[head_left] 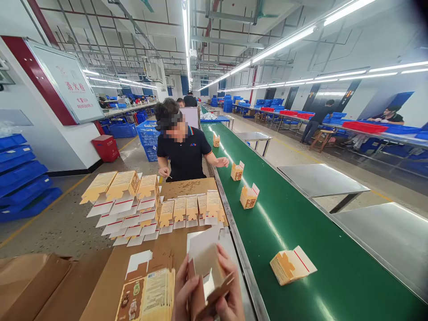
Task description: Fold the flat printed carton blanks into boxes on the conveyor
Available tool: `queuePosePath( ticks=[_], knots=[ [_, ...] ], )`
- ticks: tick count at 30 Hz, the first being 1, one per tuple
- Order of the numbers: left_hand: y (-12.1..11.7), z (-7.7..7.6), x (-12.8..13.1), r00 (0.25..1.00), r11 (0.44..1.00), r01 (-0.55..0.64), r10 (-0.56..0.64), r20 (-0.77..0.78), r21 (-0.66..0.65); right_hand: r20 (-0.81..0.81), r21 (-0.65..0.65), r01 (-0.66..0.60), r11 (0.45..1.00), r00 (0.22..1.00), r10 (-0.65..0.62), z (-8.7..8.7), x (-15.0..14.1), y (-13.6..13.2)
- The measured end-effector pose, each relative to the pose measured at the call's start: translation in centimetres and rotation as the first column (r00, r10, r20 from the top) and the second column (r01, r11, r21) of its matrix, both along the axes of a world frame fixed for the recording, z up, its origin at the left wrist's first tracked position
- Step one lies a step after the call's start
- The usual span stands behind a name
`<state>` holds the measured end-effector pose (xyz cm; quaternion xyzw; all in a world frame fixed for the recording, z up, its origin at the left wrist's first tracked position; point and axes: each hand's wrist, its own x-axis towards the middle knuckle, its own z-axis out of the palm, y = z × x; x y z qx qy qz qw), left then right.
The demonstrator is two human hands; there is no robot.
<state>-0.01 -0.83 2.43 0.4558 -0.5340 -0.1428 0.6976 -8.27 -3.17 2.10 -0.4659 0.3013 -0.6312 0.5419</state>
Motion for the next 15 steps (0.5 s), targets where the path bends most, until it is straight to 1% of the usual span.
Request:
queuePosePath(
  ticks=[1,2,4,5,7,10,11,12,13,15],
  knots=[
    [0.1,0.2,0.0,0.999,1.000,-0.017,0.017,0.032,0.001,0.045,-0.010,-0.008,1.000,0.999,0.009,0.0,0.2,0.1],
    [0.2,0.3,-0.1,0.998,0.999,-0.037,0.036,0.049,0.023,0.106,0.000,-0.045,0.999,0.993,0.045,0.1,0.4,0.3],
    [0.4,0.5,0.0,0.996,0.991,-0.079,0.073,0.054,0.107,0.205,0.052,-0.155,0.987,0.969,0.141,0.3,0.7,0.5],
    [0.6,0.6,-0.1,0.994,0.982,-0.103,0.096,0.047,0.157,0.230,0.075,-0.194,0.978,0.958,0.172,0.5,0.7,0.6],
    [0.8,0.5,-0.3,0.993,0.963,-0.121,0.121,0.017,0.242,0.227,0.097,-0.205,0.974,0.957,0.179,0.9,0.6,0.7],
    [0.8,0.3,-0.9,0.979,0.946,-0.116,0.160,-0.125,0.304,0.118,0.085,-0.159,0.984,0.982,0.148,1.0,0.0,0.6],
    [0.8,0.2,-1.0,0.970,0.945,-0.118,0.176,-0.168,0.306,0.070,0.071,-0.154,0.985,0.986,0.149,0.9,-0.3,0.4],
    [0.7,0.1,-1.1,0.965,0.944,-0.134,0.193,-0.175,0.301,0.013,0.037,-0.153,0.988,0.988,0.153,0.7,-0.5,0.3],
    [0.6,0.0,-1.1,0.965,0.941,-0.171,0.219,-0.143,0.291,-0.052,-0.014,-0.144,0.990,0.988,0.143,0.4,-0.8,0.2],
    [0.5,-0.2,-0.9,0.971,0.938,-0.230,0.241,-0.011,0.261,-0.206,-0.124,-0.123,0.985,0.974,0.096,-0.2,-1.2,-0.2]
  ],
)
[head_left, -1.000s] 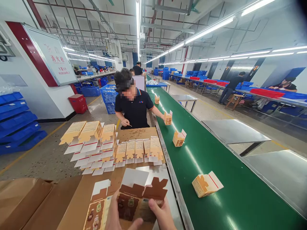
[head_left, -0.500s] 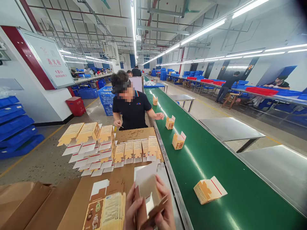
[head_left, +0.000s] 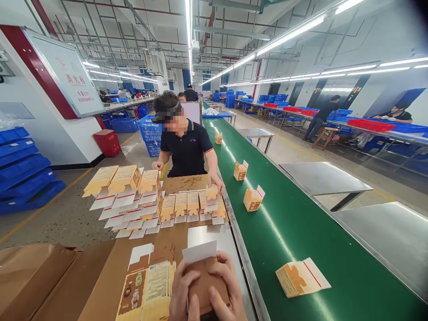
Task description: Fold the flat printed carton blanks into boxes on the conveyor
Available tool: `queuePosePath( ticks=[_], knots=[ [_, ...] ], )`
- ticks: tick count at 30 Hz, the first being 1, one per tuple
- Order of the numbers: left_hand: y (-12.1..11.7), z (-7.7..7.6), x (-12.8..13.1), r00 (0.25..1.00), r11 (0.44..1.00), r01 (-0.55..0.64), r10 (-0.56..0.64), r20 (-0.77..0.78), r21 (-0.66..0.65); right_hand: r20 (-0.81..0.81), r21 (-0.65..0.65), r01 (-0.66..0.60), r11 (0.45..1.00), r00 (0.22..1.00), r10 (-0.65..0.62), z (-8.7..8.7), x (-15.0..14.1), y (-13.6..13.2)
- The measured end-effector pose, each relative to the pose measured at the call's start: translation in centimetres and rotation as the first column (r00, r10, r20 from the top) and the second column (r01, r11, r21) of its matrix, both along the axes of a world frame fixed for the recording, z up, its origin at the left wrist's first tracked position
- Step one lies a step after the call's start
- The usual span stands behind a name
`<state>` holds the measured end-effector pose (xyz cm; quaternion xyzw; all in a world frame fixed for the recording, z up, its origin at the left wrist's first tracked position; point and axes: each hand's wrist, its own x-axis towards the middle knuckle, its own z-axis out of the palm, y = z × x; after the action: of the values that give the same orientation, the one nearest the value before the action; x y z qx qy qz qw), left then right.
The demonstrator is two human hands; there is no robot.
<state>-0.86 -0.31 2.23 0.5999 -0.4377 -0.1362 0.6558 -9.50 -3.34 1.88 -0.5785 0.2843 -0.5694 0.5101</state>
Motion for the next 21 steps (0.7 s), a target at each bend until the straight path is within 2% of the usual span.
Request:
queuePosePath(
  ticks=[2,4,6,10,13,15,16,17,19,20,21],
  knots=[
    [-0.1,-0.3,0.5,0.994,0.998,0.063,-0.064,0.087,0.014,-0.159,-0.063,0.015,0.998,0.987,-0.024,-0.5,-0.3,-0.4],
    [-0.2,-0.7,1.1,0.982,0.985,0.167,-0.170,0.078,0.040,-0.288,-0.012,0.014,1.000,0.957,-0.016,-0.8,-0.5,-0.7],
    [-0.4,-1.4,1.8,0.977,0.976,0.202,-0.206,0.050,0.076,-0.341,0.055,-0.026,0.998,0.939,0.043,-0.8,-0.8,-1.0],
    [-0.9,-2.1,3.1,0.992,0.988,0.122,-0.118,-0.044,0.092,-0.202,0.173,-0.225,0.959,0.945,0.258,-1.6,-1.6,-1.1],
    [-1.6,-1.3,3.7,0.976,0.989,0.119,-0.099,-0.196,0.090,-0.140,0.310,-0.337,0.889,0.909,0.393,-3.9,-1.9,-0.7],
    [-2.3,-0.7,4.2,0.957,0.982,0.133,-0.091,-0.276,0.135,-0.101,0.370,-0.327,0.870,0.917,0.387,-5.7,-1.8,-0.7],
    [-2.5,-0.7,4.7,0.954,0.973,0.138,-0.081,-0.289,0.183,-0.062,0.417,-0.287,0.862,0.938,0.342,-6.6,-1.6,-0.9],
    [-2.7,-0.9,5.5,0.964,0.954,0.135,-0.064,-0.257,0.268,-0.024,0.483,-0.227,0.846,0.962,0.272,-7.2,-1.5,-1.5],
    [-2.7,-2.2,7.9,0.996,0.870,0.044,0.003,-0.093,0.490,0.001,0.621,-0.097,0.778,0.992,0.122,-8.0,-1.1,-3.6],
    [-2.5,-3.2,9.5,0.997,0.774,-0.055,0.011,0.074,0.630,-0.014,0.668,-0.043,0.743,0.997,0.070,-8.1,-1.0,-5.2],
    [-2.2,-4.3,11.2,0.989,0.711,-0.133,0.047,0.142,0.690,-0.037,0.697,-0.004,0.717,0.998,0.041,-8.0,-1.0,-7.2]
  ],
)
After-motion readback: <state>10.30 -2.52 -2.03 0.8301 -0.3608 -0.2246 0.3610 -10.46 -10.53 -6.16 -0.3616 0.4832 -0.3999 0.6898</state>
